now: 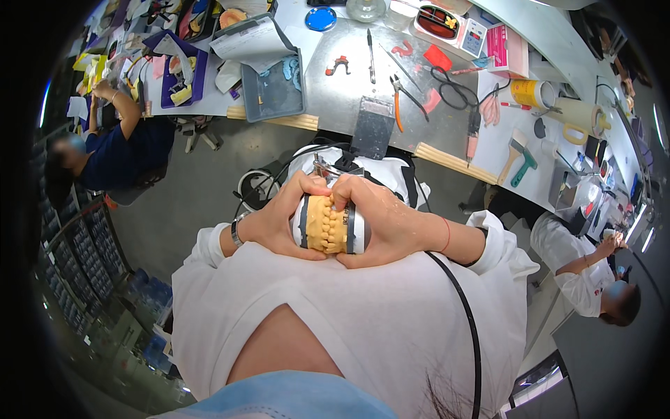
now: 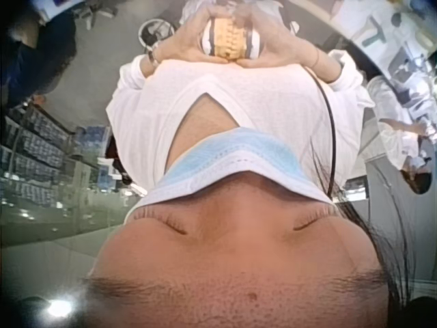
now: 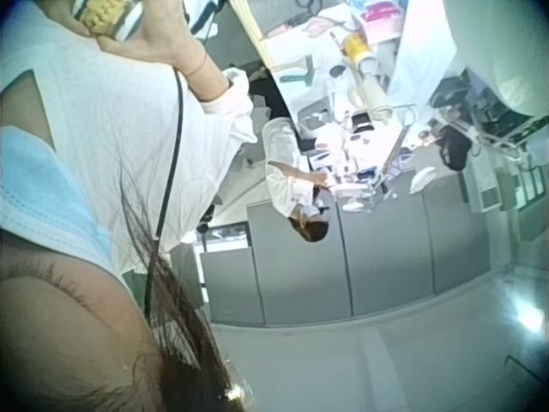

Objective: Adjusting and refining a dental plaster model mounted on a metal articulator using hand tools.

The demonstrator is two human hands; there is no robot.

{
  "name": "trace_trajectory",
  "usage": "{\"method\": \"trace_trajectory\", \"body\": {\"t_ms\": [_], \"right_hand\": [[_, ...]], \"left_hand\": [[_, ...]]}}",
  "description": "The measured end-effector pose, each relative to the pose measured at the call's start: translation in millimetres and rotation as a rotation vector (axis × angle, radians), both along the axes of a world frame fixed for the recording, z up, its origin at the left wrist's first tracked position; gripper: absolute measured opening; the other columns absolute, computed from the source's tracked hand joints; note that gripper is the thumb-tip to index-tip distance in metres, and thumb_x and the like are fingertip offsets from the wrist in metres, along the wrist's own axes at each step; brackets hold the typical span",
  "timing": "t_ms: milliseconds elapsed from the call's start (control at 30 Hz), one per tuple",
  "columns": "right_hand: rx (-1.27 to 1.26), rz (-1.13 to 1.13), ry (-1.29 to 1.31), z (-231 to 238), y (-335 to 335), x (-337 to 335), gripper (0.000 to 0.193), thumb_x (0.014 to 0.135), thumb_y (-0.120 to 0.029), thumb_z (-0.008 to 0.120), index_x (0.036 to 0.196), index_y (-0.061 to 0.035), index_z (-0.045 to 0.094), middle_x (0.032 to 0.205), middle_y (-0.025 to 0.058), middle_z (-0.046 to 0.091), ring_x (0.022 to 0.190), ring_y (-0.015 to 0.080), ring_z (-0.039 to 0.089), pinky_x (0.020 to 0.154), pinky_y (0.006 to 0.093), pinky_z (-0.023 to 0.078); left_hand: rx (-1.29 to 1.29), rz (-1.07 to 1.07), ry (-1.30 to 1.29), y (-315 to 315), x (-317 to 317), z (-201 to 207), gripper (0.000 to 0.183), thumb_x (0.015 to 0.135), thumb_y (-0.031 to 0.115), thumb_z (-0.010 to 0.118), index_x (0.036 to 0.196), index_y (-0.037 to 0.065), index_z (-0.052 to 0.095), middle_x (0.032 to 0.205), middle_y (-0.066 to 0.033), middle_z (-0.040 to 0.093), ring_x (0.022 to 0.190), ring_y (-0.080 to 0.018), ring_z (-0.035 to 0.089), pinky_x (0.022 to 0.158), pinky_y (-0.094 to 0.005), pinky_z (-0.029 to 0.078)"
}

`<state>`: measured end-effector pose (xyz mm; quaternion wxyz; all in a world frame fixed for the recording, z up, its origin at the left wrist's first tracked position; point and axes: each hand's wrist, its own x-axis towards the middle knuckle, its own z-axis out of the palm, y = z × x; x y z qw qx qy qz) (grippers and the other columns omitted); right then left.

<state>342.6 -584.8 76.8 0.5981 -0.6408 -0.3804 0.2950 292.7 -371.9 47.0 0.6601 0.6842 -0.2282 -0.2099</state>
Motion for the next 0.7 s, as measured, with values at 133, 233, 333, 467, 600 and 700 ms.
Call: {"method": "trace_trajectory", "body": {"t_ms": [133,233,333,467,600,700], "right_hand": [[-0.002,-0.010,-0.012,0,-1,0,0.055,0.058,-0.015,0.075,0.095,-0.0049,0.036,0.088,0.0113,0.044,0.075,0.0255,0.045,0.067,0.0323,0.039],[-0.019,-0.013,0.000,-2,-3,0,0.055,0.058,-0.016,0.075,0.095,-0.0047,0.037,0.088,0.0112,0.044,0.076,0.0247,0.045,0.068,0.0318,0.039],[-0.048,-0.065,0.066,-3,-3,0,0.054,0.059,-0.017,0.074,0.097,-0.0040,0.037,0.089,0.0112,0.045,0.078,0.0232,0.047,0.070,0.0308,0.040],[-0.073,-0.306,0.146,-11,9,12,0.057,0.061,-0.020,0.074,0.101,-0.0028,0.037,0.091,0.0114,0.047,0.082,0.0206,0.050,0.074,0.0294,0.041],[0.023,-0.535,0.614,-18,17,24,0.054,0.070,-0.016,0.073,0.106,-0.0070,0.033,0.099,0.0084,0.048,0.089,0.0121,0.050,0.074,0.0242,0.044],[0.193,-0.552,0.889,-30,13,26,0.052,0.073,-0.015,0.071,0.107,-0.0084,0.032,0.103,0.0093,0.046,0.091,0.0117,0.051,0.074,0.0244,0.045]], "left_hand": [[0.023,-0.010,-0.015,0,2,3,0.075,0.056,0.028,0.083,0.109,0.003,0.037,0.101,-0.0125,0.047,0.090,-0.0256,0.053,0.076,-0.0323,0.042],[0.026,-0.019,-0.013,-2,6,4,0.075,0.055,0.028,0.083,0.110,0.003,0.037,0.102,-0.0127,0.046,0.091,-0.0256,0.053,0.078,-0.0324,0.042],[0.073,-0.030,-0.022,1,15,9,0.077,0.056,0.028,0.082,0.113,0.003,0.037,0.105,-0.0127,0.048,0.096,-0.0236,0.052,0.082,-0.0320,0.041],[-0.051,0.032,0.187,6,44,-4,0.082,0.062,0.030,0.079,0.122,0.000,0.032,0.119,-0.0134,0.045,0.108,-0.0202,0.048,0.091,-0.0316,0.037],[-0.116,0.257,0.070,-3,64,-8,0.081,0.069,0.034,0.074,0.128,0.000,0.031,0.123,-0.0150,0.043,0.114,-0.0219,0.043,0.096,-0.0322,0.034],[-0.013,0.252,-0.002,-4,66,-11,0.081,0.069,0.036,0.074,0.129,0.002,0.032,0.122,-0.0139,0.043,0.113,-0.0214,0.043,0.096,-0.0326,0.034]]}}
